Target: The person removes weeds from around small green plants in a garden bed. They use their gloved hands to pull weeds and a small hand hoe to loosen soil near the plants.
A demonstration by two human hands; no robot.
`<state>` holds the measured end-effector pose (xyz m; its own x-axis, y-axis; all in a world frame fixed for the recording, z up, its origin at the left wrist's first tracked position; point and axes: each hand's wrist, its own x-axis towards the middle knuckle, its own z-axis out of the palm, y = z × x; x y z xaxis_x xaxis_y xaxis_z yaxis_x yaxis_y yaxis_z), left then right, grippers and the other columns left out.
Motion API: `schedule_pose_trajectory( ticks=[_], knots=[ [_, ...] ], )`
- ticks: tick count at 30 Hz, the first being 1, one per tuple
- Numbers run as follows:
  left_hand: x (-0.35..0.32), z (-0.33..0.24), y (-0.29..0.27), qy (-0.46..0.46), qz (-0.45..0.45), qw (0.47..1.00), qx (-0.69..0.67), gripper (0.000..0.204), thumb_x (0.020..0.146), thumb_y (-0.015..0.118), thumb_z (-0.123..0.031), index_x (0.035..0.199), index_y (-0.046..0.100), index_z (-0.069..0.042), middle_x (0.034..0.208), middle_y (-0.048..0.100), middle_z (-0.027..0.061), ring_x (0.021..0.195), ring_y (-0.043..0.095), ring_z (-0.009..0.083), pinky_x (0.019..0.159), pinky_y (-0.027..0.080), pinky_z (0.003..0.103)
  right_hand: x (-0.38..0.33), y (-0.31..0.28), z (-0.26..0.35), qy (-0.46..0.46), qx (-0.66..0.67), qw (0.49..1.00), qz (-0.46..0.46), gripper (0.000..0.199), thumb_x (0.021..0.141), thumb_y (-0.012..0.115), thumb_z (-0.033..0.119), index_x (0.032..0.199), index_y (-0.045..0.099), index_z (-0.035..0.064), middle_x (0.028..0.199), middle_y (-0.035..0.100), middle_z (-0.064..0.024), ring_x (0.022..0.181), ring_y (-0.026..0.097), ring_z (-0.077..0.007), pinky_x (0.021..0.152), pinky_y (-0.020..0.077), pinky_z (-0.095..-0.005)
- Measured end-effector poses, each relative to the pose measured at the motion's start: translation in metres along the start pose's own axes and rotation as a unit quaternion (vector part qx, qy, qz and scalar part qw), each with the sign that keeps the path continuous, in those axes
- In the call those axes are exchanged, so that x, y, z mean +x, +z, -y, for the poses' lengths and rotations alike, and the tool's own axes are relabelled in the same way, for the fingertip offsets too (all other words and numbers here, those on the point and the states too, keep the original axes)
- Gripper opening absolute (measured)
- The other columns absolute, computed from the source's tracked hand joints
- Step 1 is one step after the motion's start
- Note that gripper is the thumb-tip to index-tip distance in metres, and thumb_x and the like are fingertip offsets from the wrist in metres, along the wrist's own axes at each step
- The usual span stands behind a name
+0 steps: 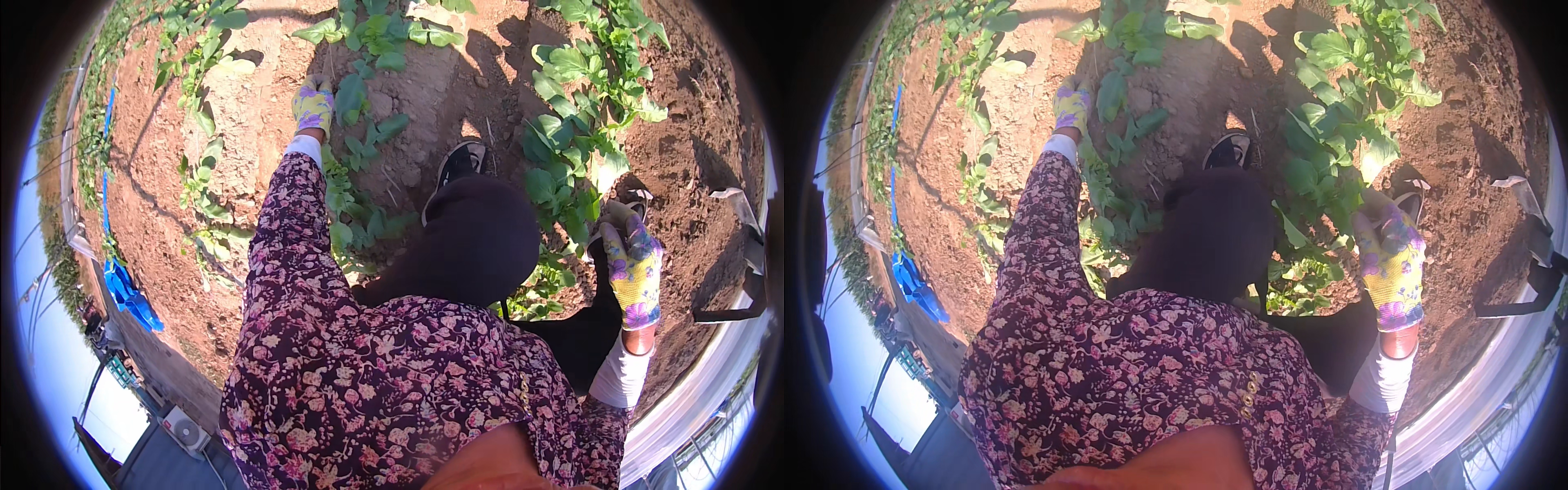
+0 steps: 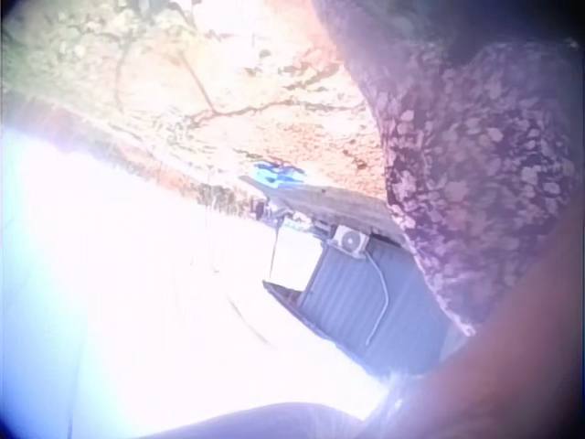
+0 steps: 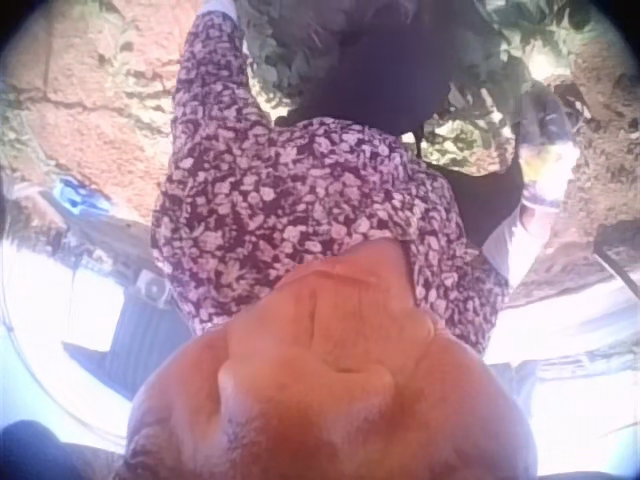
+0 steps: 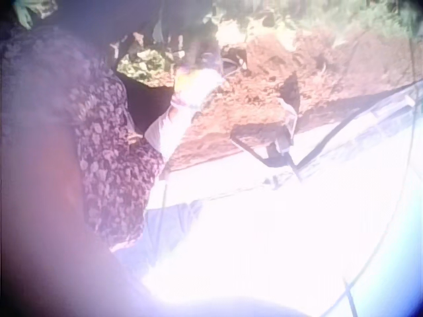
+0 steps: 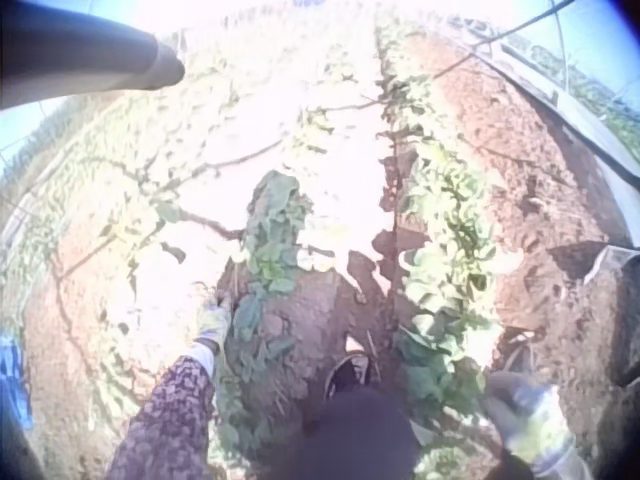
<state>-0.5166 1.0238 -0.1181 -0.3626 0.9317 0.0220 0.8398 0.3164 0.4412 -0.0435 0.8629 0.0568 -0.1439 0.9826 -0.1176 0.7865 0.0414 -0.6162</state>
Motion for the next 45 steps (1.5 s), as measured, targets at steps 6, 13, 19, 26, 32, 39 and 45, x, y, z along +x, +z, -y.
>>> schedule_pose_trajectory(
  ticks=[6,13,19,26,32,39,45],
  knots=[
    [0.022,0.018,0.034,0.116,0.066,0.987,0.086,0.026,0.083,0.054,-0.025,0.103,0.062,-0.011,0.099,0.063,0.0159,0.094,0.058,0.0346,0.081,0.045,0.041,-0.004,0.036,-0.028,0.041,0.014,0.999,0.028,0.022,0.083,0.056,0.007,0.103,0.058,0.0017,0.085,0.064,-0.0136,0.075,0.062,-0.0267,0.065,0.0492,-0.0345],
    [0.043,0.018,0.037,0.145,0.104,0.98,0.083,0.024,0.083,0.055,-0.023,0.105,0.063,-0.017,0.109,0.058,0.0116,0.102,0.055,0.0322,0.085,0.044,0.041,-0.004,0.023,-0.015,0.055,-0.019,0.997,0.06,0.025,0.085,0.058,0.006,0.109,0.057,-0.0003,0.089,0.065,-0.0136,0.083,0.064,-0.022,0.073,0.0496,-0.0307],
    [0.042,0.012,0.036,0.149,0.13,0.979,0.055,0.024,0.084,0.055,-0.025,0.102,0.064,-0.013,0.105,0.06,0.0139,0.1,0.055,0.0335,0.086,0.043,0.042,-0.005,0.022,-0.009,0.082,-0.037,0.994,0.066,0.026,0.083,0.059,0.007,0.108,0.058,0.0003,0.09,0.064,-0.014,0.083,0.064,-0.023,0.073,0.0498,-0.0315],
    [0.046,0.007,0.031,0.107,0.177,0.978,0.009,0.03,0.082,0.058,-0.031,0.098,0.065,-0.007,0.101,0.062,0.0148,0.096,0.058,0.0323,0.083,0.045,0.04,-0.003,0.027,-0.006,0.084,-0.033,0.994,0.069,0.024,0.083,0.058,0.007,0.106,0.058,0.0029,0.091,0.064,-0.0136,0.082,0.062,-0.0266,0.071,0.05,-0.0349],
    [0.052,0.018,0.028,0.103,0.194,0.976,0.011,0.037,0.081,0.057,-0.038,0.099,0.065,-0.007,0.098,0.064,0.0151,0.095,0.059,0.0323,0.083,0.045,0.039,-0.004,0.03,-0.013,0.062,-0.054,0.993,0.088,0.025,0.083,0.059,0.008,0.108,0.059,0.0009,0.09,0.064,-0.0143,0.083,0.063,-0.0239,0.073,0.0498,-0.0319],
    [0.035,0.068,-0.001,0.013,0.106,0.994,0.032,0.041,0.081,0.057,-0.04,0.1,0.065,-0.005,0.1,0.063,0.0179,0.097,0.059,0.0333,0.083,0.045,0.04,-0.006,0.029,-0.014,0.028,-0.053,0.995,0.078,0.025,0.083,0.059,0.007,0.108,0.058,0.0018,0.088,0.064,-0.014,0.081,0.063,-0.0247,0.072,0.05,-0.0329],
    [0.033,0.045,0.004,-0.017,0.015,0.999,0.029,0.045,0.08,0.057,-0.042,0.102,0.064,-0.004,0.102,0.062,0.0203,0.098,0.058,0.0341,0.084,0.044,0.04,-0.005,0.028,-0.009,0.074,-0.03,0.993,0.092,0.025,0.083,0.059,0.007,0.107,0.058,0.0016,0.087,0.064,-0.0144,0.08,0.063,-0.0256,0.07,0.0501,-0.0332]
  ],
)
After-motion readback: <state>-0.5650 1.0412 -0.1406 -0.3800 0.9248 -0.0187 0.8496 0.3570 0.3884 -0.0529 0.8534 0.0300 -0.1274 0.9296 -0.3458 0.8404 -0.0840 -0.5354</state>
